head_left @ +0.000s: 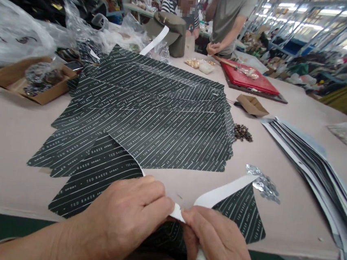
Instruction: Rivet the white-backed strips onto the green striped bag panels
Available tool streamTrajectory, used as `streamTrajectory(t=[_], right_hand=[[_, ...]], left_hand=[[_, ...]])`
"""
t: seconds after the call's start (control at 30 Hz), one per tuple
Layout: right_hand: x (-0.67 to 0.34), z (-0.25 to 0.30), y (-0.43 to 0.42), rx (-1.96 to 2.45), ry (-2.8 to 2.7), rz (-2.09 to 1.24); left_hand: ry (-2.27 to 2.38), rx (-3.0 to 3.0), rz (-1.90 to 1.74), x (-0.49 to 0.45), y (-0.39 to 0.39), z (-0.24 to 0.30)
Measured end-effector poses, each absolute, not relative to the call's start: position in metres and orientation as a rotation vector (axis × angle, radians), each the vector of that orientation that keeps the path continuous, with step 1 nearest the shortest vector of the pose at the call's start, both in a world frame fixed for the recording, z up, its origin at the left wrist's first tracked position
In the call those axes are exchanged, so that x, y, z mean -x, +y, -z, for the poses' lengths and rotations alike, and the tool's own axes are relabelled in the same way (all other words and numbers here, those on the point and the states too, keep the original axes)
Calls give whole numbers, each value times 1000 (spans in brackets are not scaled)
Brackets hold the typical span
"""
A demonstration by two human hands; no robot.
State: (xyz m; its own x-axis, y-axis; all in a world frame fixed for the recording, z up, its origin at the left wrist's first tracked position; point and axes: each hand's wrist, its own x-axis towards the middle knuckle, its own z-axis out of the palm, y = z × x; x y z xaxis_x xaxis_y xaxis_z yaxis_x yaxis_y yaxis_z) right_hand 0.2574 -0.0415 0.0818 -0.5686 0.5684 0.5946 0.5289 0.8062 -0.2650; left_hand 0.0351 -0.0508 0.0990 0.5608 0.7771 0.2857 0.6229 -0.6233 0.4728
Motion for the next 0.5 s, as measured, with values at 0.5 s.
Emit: streamTrajectory(t=[0.5], right_hand=[[-249, -69, -12, 1143, -2252, -70]], left_hand=[[1278, -3064, -760, -18, -20, -95]])
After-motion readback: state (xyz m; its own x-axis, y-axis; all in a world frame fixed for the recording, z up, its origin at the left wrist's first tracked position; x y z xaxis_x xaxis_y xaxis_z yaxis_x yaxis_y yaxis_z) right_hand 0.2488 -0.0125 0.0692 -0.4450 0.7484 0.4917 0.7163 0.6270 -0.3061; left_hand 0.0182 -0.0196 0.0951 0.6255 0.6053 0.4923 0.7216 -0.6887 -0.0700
